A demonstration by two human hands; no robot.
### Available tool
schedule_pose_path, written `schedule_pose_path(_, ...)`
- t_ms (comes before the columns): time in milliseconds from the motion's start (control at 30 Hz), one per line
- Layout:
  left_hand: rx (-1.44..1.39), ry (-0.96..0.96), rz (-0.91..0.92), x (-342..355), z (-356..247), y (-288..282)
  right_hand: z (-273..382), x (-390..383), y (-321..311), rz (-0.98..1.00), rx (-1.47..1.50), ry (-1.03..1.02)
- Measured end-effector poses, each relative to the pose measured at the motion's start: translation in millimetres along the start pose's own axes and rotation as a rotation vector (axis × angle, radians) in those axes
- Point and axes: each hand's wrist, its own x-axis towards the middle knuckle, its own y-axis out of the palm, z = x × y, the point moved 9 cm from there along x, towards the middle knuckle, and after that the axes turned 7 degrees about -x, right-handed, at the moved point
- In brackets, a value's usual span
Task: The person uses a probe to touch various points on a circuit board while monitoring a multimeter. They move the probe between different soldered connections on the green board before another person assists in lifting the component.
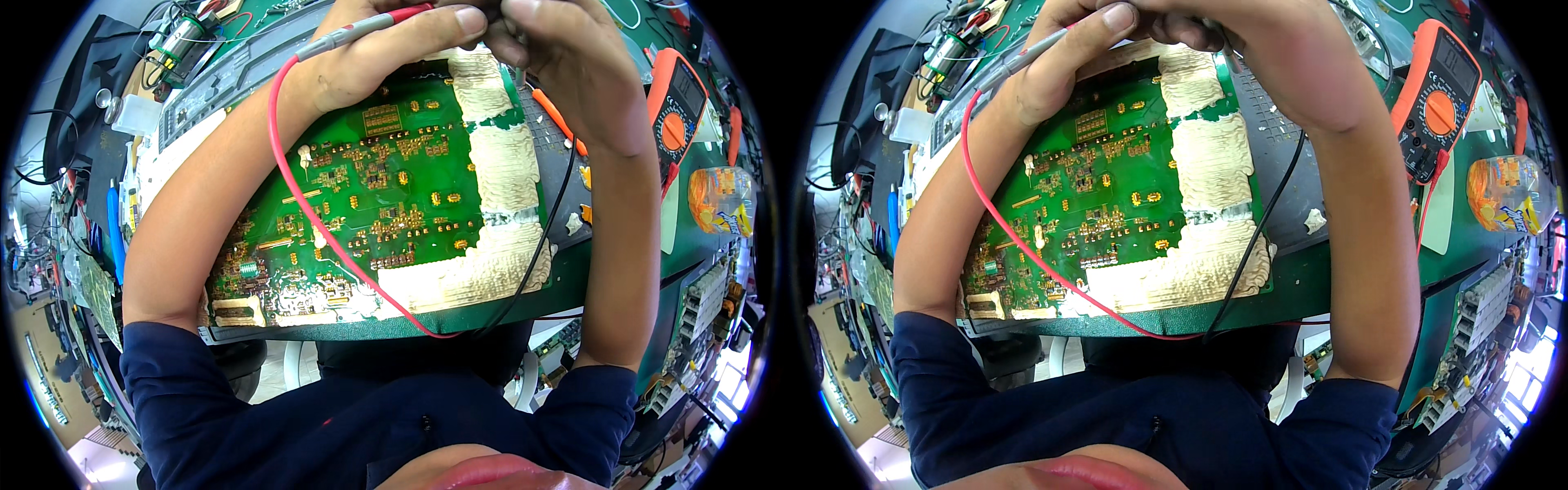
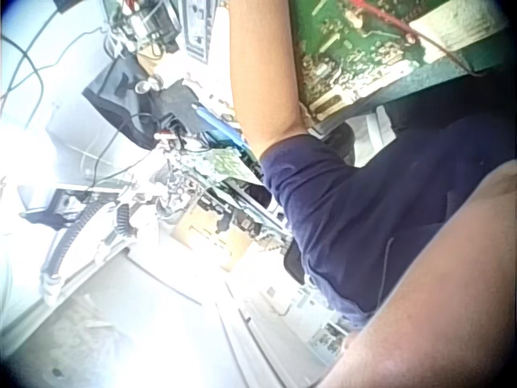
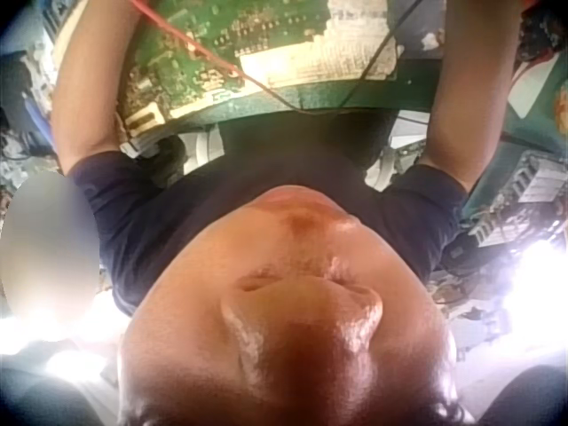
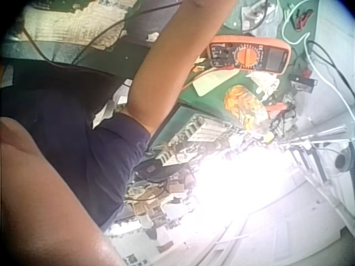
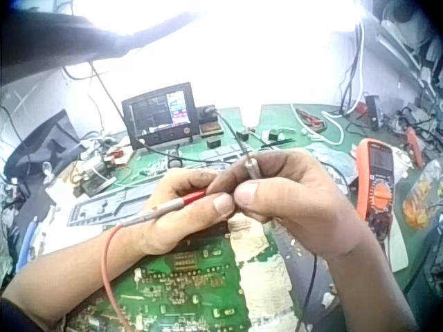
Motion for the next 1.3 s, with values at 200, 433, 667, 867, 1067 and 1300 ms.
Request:
schedule_pose_path(200,-0.023,0.070,0.009,0.0,-0.9,-1.3,4.0,3.1,-11.7,-0.079,0.036,-0.080)
schedule_pose_path(433,0.084,0.078,-0.051,-0.7,-2.1,-2.2,-15.5,2.1,-31.8,-0.322,0.199,0.112)
schedule_pose_path(667,0.149,0.087,-0.022,-1.8,-11.4,1.8,-17.2,0.3,-29.7,-0.341,0.135,0.107)
schedule_pose_path(867,0.151,0.397,0.058,-16.2,-63.6,36.5,-11.5,-3.6,-34.4,-0.375,0.109,0.098)
schedule_pose_path(1067,0.040,0.537,0.174,-44.5,-102.7,106.6,-7.2,-1.0,-41.9,-0.414,0.077,0.068)
schedule_pose_path(1300,-0.037,0.521,0.214,-60.3,-104.8,125.9,-13.4,-0.9,-43.7,-0.446,0.047,0.099)
